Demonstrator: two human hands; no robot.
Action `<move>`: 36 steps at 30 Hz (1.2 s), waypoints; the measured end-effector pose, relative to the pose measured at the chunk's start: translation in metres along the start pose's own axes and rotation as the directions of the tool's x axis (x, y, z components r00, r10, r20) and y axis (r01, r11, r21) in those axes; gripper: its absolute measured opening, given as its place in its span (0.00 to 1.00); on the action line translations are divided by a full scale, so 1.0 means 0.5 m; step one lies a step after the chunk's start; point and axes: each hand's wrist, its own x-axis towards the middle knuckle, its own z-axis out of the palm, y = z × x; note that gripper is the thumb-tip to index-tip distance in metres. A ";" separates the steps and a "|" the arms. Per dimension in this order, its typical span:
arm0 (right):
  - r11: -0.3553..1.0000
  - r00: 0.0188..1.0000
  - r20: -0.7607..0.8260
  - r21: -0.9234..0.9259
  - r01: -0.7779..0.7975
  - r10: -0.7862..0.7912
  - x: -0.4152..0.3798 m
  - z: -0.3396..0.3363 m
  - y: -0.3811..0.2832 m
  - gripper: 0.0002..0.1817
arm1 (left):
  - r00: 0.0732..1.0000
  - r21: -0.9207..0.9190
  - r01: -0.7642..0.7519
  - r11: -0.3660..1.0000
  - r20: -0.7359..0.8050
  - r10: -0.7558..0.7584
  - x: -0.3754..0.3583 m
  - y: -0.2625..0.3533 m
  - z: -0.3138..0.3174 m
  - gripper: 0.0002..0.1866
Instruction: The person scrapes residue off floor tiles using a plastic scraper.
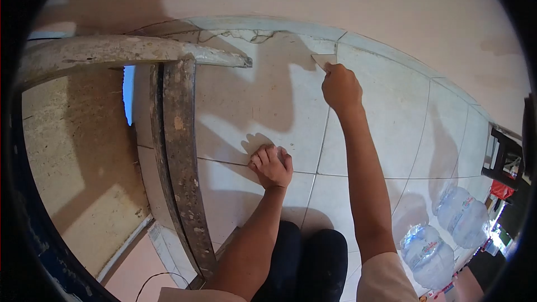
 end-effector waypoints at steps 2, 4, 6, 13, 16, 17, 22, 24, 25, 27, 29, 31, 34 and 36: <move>0.999 1.000 0.010 -0.043 0.010 -0.010 0.036 -0.006 -0.003 0.11 | 1.000 0.015 0.008 1.000 -0.006 -0.008 0.003 -0.007 0.004 0.17; 0.997 0.998 0.064 -0.072 -0.020 0.024 0.056 -0.034 -0.016 0.11 | 1.000 0.016 0.010 1.000 -0.015 -0.009 0.004 -0.003 0.007 0.18; 0.996 0.994 0.103 -0.080 0.045 -0.037 0.068 -0.030 0.001 0.12 | 1.000 -0.008 0.003 1.000 -0.022 -0.003 0.007 -0.002 -0.001 0.18; 0.992 0.993 0.055 -0.061 0.107 -0.103 0.012 0.049 0.072 0.24 | 1.000 0.020 -0.005 1.000 0.009 0.004 0.004 -0.001 0.000 0.17; 0.992 0.993 0.060 -0.058 0.108 -0.105 0.024 0.041 0.020 0.25 | 1.000 0.016 0.006 1.000 -0.005 -0.006 0.003 -0.007 0.006 0.16; 0.994 0.993 0.086 -0.052 0.091 -0.087 0.021 0.032 0.001 0.25 | 1.000 0.005 0.003 1.000 -0.008 -0.003 0.003 -0.006 0.004 0.17; 0.992 0.993 0.107 -0.109 0.067 -0.055 0.045 0.045 -0.014 0.25 | 1.000 -0.009 -0.004 1.000 0.004 0.004 0.002 -0.006 0.005 0.17; 0.992 0.994 0.078 -0.097 0.078 -0.071 0.051 0.047 -0.020 0.24 | 1.000 -0.002 0.007 1.000 0.017 -0.007 0.003 -0.005 0.004 0.17; 0.993 0.995 0.076 -0.096 0.065 -0.058 0.049 0.049 -0.022 0.24 | 1.000 -0.002 0.009 1.000 0.015 -0.009 0.004 -0.005 0.004 0.17; 0.994 0.996 0.074 -0.096 0.047 -0.040 0.041 0.050 -0.020 0.23 | 1.000 0.008 -0.007 1.000 -0.011 0.007 0.004 -0.003 0.001 0.17; 0.994 0.994 0.092 -0.092 0.063 -0.054 0.037 0.055 -0.016 0.23 | 1.000 -0.010 -0.004 1.000 -0.008 0.004 0.004 -0.004 0.001 0.17; 0.995 0.994 0.096 -0.087 0.057 -0.048 0.058 0.058 -0.021 0.23 | 1.000 -0.028 -0.003 1.000 -0.007 0.003 0.004 -0.005 0.001 0.17; 0.995 0.997 0.065 -0.084 0.053 -0.047 0.046 0.080 -0.011 0.22 | 1.000 -0.020 0.014 1.000 0.024 -0.014 -0.001 -0.001 -0.003 0.17; 0.994 0.997 0.014 -0.080 0.071 -0.070 0.059 0.071 -0.019 0.22 | 0.999 -0.003 -0.022 1.000 -0.041 0.022 0.008 0.000 -0.006 0.16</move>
